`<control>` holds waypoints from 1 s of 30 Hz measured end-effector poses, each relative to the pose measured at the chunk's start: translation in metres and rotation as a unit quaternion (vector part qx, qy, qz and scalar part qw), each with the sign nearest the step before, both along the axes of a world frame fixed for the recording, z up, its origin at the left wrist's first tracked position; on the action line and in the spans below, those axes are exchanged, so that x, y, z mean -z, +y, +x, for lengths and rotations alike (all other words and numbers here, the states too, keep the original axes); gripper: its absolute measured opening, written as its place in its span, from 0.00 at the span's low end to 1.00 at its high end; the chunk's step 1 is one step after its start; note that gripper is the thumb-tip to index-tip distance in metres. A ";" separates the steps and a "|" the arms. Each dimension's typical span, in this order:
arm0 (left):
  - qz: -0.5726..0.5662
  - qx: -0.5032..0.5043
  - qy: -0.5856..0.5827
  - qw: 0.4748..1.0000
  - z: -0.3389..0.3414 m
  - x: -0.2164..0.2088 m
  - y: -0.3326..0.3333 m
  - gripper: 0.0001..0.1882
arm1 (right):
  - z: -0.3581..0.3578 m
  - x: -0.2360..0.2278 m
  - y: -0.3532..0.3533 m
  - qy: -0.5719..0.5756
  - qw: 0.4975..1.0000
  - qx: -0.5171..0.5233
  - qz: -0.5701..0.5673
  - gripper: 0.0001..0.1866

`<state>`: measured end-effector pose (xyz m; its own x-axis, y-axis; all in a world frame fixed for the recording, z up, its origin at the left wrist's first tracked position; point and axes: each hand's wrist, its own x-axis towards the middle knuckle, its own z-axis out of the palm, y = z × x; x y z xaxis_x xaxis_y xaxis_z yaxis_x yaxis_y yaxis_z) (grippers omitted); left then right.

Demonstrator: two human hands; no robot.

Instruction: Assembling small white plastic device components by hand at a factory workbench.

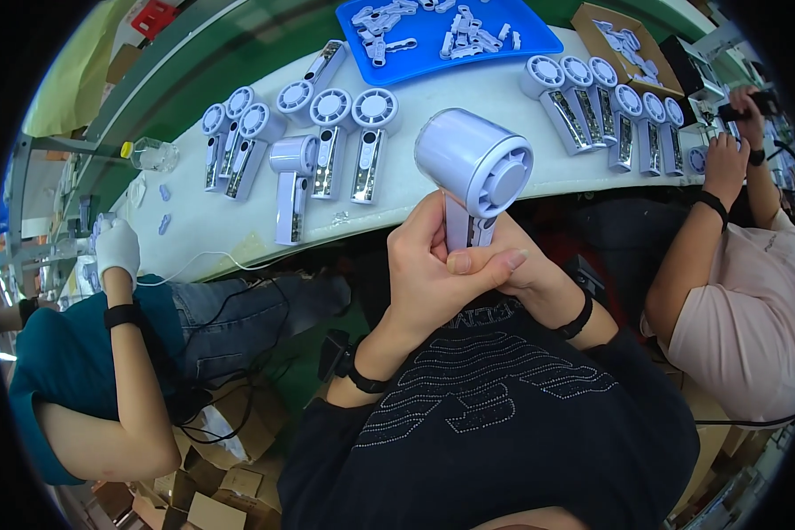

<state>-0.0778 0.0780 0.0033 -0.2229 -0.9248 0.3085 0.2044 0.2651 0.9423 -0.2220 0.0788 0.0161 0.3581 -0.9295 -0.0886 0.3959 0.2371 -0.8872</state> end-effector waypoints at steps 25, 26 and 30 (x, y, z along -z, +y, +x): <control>0.088 0.107 -0.062 0.988 0.013 -0.014 -0.011 0.42 | -0.013 0.029 0.001 -0.073 0.995 -0.062 0.002 0.19; 0.088 0.107 -0.062 0.988 0.011 -0.014 -0.011 0.42 | -0.015 0.032 0.001 -0.077 0.995 -0.061 -0.001 0.20; 0.097 0.106 -0.024 0.989 0.008 -0.013 -0.011 0.43 | -0.017 0.029 0.005 -0.091 0.994 -0.064 0.005 0.20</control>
<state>-0.0694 0.0669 0.0163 -0.4279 -0.8965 0.1149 0.1907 0.0347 0.9810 -0.2390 0.0837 -0.0129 0.4848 -0.8744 -0.0216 0.5151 0.3054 -0.8009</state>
